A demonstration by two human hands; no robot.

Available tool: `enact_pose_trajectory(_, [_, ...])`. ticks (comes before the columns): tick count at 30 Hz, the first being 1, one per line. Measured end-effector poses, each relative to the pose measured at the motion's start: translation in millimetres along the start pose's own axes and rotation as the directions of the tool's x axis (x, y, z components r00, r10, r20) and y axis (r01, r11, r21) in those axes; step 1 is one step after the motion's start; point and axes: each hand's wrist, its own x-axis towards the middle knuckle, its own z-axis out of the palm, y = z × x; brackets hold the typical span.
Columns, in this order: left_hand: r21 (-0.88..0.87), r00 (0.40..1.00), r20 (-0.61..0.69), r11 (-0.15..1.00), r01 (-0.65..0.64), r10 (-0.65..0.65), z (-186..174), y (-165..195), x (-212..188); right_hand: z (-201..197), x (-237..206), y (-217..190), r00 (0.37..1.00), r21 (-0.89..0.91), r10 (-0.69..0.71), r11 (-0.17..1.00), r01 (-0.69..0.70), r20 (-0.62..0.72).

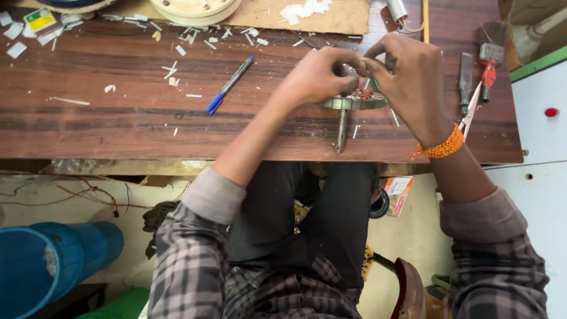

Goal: The person sits at a workbench and places small copper-colored segments one by one into a circular metal fixture mounted on a shaft, pressing each piece into place by hand. They continue filling the fixture's ring with the segments throughout the clip.

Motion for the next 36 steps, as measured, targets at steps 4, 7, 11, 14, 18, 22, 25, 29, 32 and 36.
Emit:
enact_pose_trajectory(4, [0.002,0.999,-0.006,0.999,-0.040,0.040,5,-12,2,1,-9,-13,0.999,-0.012,0.041,0.999,-0.040,0.028])
enact_pose_trajectory(7, [-0.204,0.968,0.068,0.954,-0.222,0.240,-6,-24,-1,-6,-25,-27,0.981,-0.004,0.158,0.987,-0.159,0.116])
enact_pose_trajectory(11, [-0.118,0.959,0.121,0.963,-0.242,0.256,-17,-22,-6,-12,-38,-44,0.963,0.138,0.222,0.960,-0.243,0.149])
enact_pose_trajectory(14, [-0.065,0.959,0.126,0.967,-0.247,0.253,-21,-12,-7,-13,-43,-51,0.938,0.147,0.301,0.934,-0.326,0.173])
enact_pose_trajectory(18, [-0.026,0.970,0.137,0.979,-0.200,0.202,-24,-2,-9,-5,-57,-61,0.964,0.189,0.234,0.948,-0.255,0.126])
enact_pose_trajectory(22, [0.008,0.979,0.114,0.986,-0.169,0.167,-24,0,-13,5,-69,-62,0.986,0.337,0.166,0.927,-0.166,0.029])
enact_pose_trajectory(25, [-0.009,0.955,0.095,0.959,-0.282,0.282,-24,-2,-15,9,-76,-56,0.968,0.321,0.246,0.914,-0.249,0.051])
enact_pose_trajectory(29, [0.038,0.935,0.089,0.937,-0.347,0.342,-22,-5,-16,23,-92,-49,0.955,0.325,0.294,0.900,-0.290,0.038])
enact_pose_trajectory(32, [-0.002,0.932,0.098,0.937,-0.351,0.349,-25,-1,-21,40,-106,-43,0.969,0.253,0.248,0.937,-0.242,0.006])
enact_pose_trajectory(36, [-0.074,0.955,0.106,0.960,-0.269,0.276,-29,21,-33,56,-124,-34,0.955,0.313,0.291,0.914,-0.259,-0.061])
